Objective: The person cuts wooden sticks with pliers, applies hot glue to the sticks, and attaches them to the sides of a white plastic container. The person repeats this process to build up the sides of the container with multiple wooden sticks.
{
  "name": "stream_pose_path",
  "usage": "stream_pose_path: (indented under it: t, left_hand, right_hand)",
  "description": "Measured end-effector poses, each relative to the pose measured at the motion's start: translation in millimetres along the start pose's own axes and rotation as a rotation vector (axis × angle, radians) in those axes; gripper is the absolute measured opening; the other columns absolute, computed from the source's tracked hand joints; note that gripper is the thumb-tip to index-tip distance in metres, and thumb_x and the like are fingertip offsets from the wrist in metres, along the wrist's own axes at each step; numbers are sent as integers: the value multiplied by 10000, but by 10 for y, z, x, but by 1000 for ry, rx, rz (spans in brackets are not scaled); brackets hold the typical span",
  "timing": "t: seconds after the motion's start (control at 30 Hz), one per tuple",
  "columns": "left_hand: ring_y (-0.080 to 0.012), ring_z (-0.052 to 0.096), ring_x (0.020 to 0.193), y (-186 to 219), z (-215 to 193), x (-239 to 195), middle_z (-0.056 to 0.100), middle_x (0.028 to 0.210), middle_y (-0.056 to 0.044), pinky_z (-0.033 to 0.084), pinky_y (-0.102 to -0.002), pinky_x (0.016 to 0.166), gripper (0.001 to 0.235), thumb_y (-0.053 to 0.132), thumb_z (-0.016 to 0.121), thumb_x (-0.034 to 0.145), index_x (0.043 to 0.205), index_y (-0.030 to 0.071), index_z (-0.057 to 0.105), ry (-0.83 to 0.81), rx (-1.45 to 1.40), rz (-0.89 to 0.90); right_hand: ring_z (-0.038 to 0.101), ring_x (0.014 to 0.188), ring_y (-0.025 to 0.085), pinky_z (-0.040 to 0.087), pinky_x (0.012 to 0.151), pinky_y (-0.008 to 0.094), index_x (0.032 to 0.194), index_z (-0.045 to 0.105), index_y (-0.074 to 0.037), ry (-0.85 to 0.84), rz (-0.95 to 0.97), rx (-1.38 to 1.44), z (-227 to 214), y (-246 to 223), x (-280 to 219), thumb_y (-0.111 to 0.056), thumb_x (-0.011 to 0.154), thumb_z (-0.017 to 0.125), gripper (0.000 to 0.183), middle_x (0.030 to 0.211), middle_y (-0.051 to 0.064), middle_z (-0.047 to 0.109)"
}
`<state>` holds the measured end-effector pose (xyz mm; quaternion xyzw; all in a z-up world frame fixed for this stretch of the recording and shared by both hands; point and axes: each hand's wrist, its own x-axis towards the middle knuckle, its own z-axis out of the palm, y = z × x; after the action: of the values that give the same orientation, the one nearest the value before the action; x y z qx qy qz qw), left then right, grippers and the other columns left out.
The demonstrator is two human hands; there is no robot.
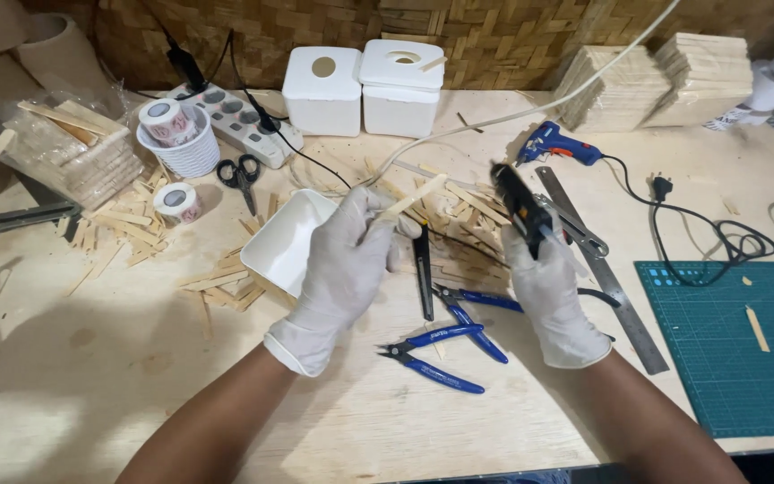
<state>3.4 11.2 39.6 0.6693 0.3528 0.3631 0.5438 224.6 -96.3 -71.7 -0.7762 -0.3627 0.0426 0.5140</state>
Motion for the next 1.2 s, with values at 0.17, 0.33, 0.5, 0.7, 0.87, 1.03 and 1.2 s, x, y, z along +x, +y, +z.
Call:
stream_pose_path:
  t: [0.17,0.33,0.5,0.7,0.87,1.03,1.2]
  left_hand:
    - [-65,437,489,240,-99,-104,612,524,-35,398,-186,502,134,68,619,913,926,133,736,10,-156,42]
    - [-46,552,639,265,-192,-247,695,701,-22,498,-193,617,151,82,751,829,961,134,803,-16,-176,83]
    - [-80,557,753,100,-363,-423,680,795,-50,539,-240,723,224,103,813,783,1005,123,834,57,-159,72]
    - [-58,538,634,-111,-463,-583,668,693,-46,461,-191,592,280,20,788,760,1038,40,811,132,-265,-49]
    - [-63,566,612,-56,-183,-786,696,725,-59,466,-179,575,259,30,776,790,1049,24,783,31,-416,-127]
    - [-53,535,543,-55,-12,-887,657,630,-35,420,-166,526,219,46,819,766,984,47,796,24,-482,-171]
    - [-72,510,540,-191,16,-954,621,579,-65,431,-189,528,209,34,811,767,975,46,796,4,-481,-176]
  right_hand:
    - [608,1208,434,462,1035,583,1452,411,-284,-107,103,-244,-178,-347,301,-431,1007,455,471,1258,200,669]
    - [687,1093,385,535,932,534,1367,567,-144,-143,-124,-768,267,715,1009,-407,974,559,474,1073,168,714]
    - [670,1061,392,529,832,526,1222,694,-160,-94,-248,-1024,382,110,975,-455,903,588,447,995,153,715]
    - [624,1074,345,471,970,518,1137,748,-285,-105,-621,-425,162,-709,177,-322,870,787,273,1085,39,672]
    - [629,1107,178,466,1082,404,1138,771,-97,-489,-253,503,159,-1006,-523,-178,872,781,278,1100,51,718]
    - [646,843,133,565,855,315,1050,790,-6,-496,-35,792,47,-1172,-848,-147,862,785,235,837,97,739]
    - [691,762,133,597,760,296,963,781,8,-456,44,845,27,-1078,-916,-77,838,808,153,833,109,748]
